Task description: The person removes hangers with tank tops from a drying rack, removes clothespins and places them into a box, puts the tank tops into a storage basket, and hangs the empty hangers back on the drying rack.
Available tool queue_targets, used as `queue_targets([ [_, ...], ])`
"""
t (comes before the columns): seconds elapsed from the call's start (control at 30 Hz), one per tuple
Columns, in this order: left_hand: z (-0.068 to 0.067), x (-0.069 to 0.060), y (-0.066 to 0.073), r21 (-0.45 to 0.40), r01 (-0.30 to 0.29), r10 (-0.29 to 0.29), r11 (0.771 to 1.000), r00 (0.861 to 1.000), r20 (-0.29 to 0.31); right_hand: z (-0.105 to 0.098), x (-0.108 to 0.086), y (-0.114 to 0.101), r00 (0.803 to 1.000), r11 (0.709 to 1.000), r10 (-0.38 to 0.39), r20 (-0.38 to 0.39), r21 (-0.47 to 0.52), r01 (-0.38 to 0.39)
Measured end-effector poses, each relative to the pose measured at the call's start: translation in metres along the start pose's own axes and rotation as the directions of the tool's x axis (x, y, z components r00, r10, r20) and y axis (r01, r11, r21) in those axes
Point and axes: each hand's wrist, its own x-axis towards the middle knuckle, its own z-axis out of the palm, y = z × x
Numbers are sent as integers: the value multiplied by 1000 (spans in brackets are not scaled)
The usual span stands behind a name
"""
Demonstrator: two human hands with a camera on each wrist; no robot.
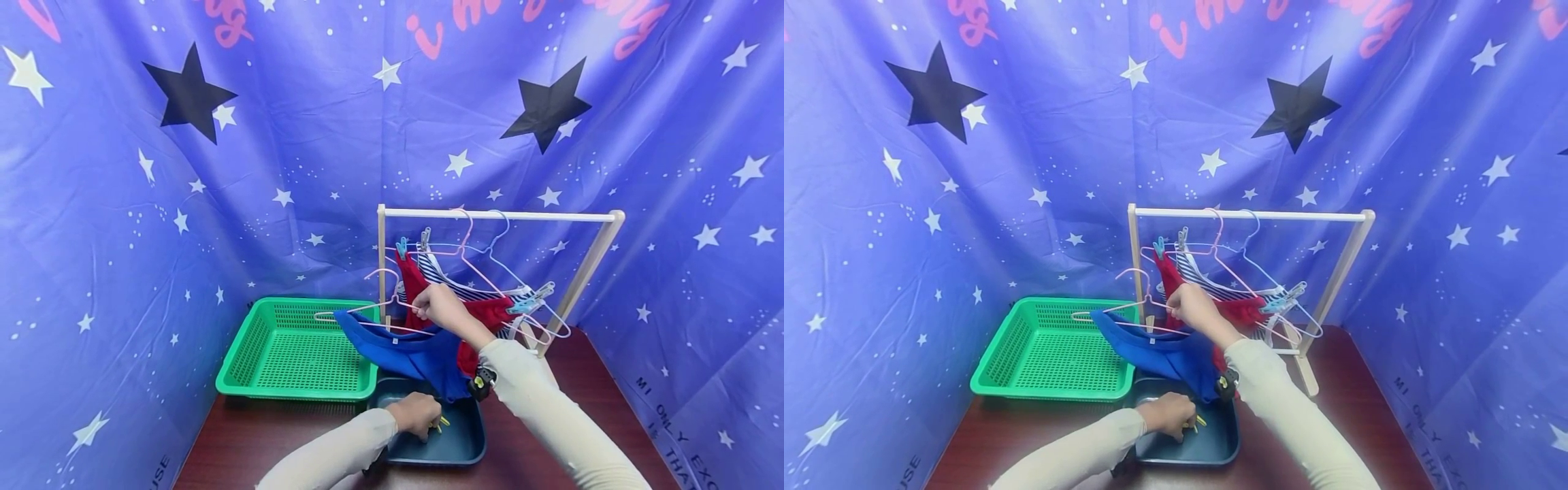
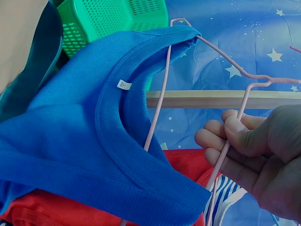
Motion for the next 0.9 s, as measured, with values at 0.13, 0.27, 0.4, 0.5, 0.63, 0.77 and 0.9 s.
queue_targets([
  [0.13,1,1,1,21,-1,1,1000,1000,-1,1,0,0,1000,1000,1,1,8,-1],
  [0.27,1,2,2,25,10,-10,1000,1000,-2,1,0,0,1000,1000,-8,-2,-1,8],
  [0.4,0,2,4,16,12,-12,1000,1000,0,1,0,-1,1000,1000,-23,-7,-9,23],
  [0.5,-1,2,4,13,13,-13,1000,1000,2,1,0,-1,999,999,-31,-10,-9,31],
  [0.63,-3,1,5,25,18,-18,1000,1000,2,2,0,-2,1000,1000,-30,-9,-4,30],
  [0.77,-1,1,5,47,19,-19,999,1000,-5,3,0,-2,1000,1000,-17,-4,8,17],
  [0.9,-1,1,5,61,18,-17,998,1000,-14,3,0,-2,1000,1000,-8,1,24,8],
])
